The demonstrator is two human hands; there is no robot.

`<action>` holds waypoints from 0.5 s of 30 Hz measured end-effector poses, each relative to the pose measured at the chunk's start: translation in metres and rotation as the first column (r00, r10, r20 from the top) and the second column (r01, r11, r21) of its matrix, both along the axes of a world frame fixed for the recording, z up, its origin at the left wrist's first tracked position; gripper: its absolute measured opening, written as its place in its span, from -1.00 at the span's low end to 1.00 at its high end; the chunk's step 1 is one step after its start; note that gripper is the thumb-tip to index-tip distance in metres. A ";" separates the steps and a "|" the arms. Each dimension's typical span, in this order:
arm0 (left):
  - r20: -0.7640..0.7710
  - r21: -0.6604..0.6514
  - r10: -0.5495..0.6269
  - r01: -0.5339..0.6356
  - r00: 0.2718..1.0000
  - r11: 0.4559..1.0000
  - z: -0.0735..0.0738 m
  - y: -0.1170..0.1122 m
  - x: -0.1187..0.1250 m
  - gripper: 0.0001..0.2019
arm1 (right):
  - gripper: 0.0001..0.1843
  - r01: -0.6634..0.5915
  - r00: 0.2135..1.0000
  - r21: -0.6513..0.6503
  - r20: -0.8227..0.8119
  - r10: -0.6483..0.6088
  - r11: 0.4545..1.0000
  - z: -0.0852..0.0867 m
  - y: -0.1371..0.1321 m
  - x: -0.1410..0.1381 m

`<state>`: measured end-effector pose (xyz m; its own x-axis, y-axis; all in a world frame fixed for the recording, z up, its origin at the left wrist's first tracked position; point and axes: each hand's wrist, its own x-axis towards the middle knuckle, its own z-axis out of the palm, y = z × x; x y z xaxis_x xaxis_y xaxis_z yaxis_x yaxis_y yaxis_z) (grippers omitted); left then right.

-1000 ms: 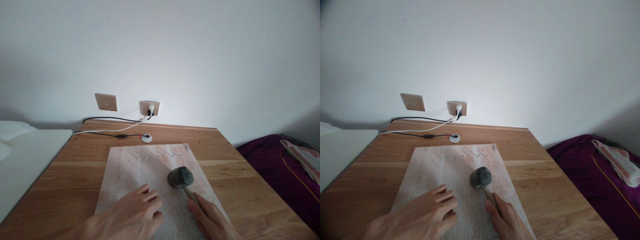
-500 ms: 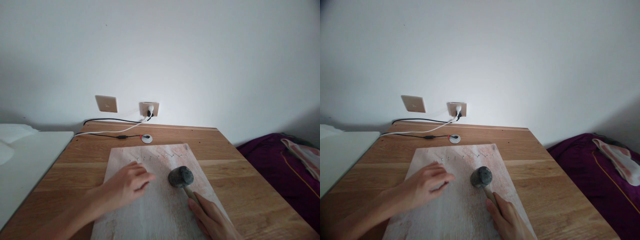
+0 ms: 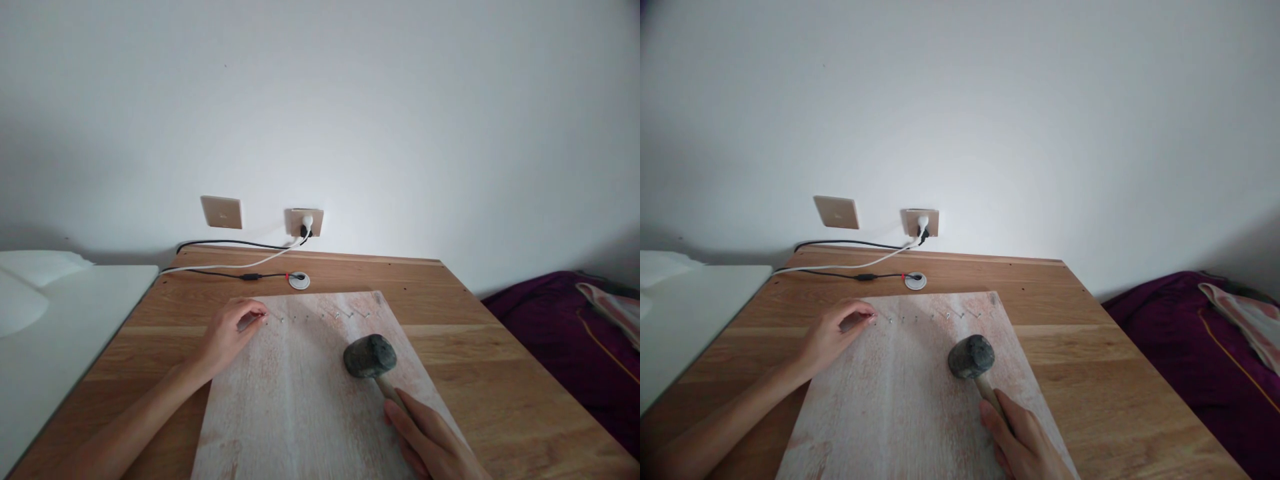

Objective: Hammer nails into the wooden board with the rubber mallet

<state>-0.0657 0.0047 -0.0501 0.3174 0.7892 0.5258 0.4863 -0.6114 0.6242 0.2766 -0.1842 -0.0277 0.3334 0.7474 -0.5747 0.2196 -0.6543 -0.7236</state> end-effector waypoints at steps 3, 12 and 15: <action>-0.017 0.030 -0.003 0.004 1.000 1.000 0.001 -0.001 0.000 -0.89 | -0.05 0.029 0.999 -0.030 -0.024 -0.030 0.999 0.001 -0.001 0.000; -0.019 0.057 -0.041 0.042 0.999 0.997 0.003 -0.003 0.000 -0.89 | -0.05 0.100 0.993 -0.010 -0.057 -0.100 0.995 -0.005 -0.001 -0.003; -0.019 0.061 -0.051 0.053 0.999 0.997 0.002 -0.003 -0.001 -0.89 | -0.07 0.094 0.995 0.013 -0.046 -0.094 0.995 -0.007 -0.001 -0.002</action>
<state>-0.0663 0.0015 -0.0480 0.3664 0.7378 0.5669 0.4631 -0.6730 0.5767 0.2748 -0.1856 -0.0349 0.3762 0.7229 -0.5796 0.1241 -0.6592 -0.7416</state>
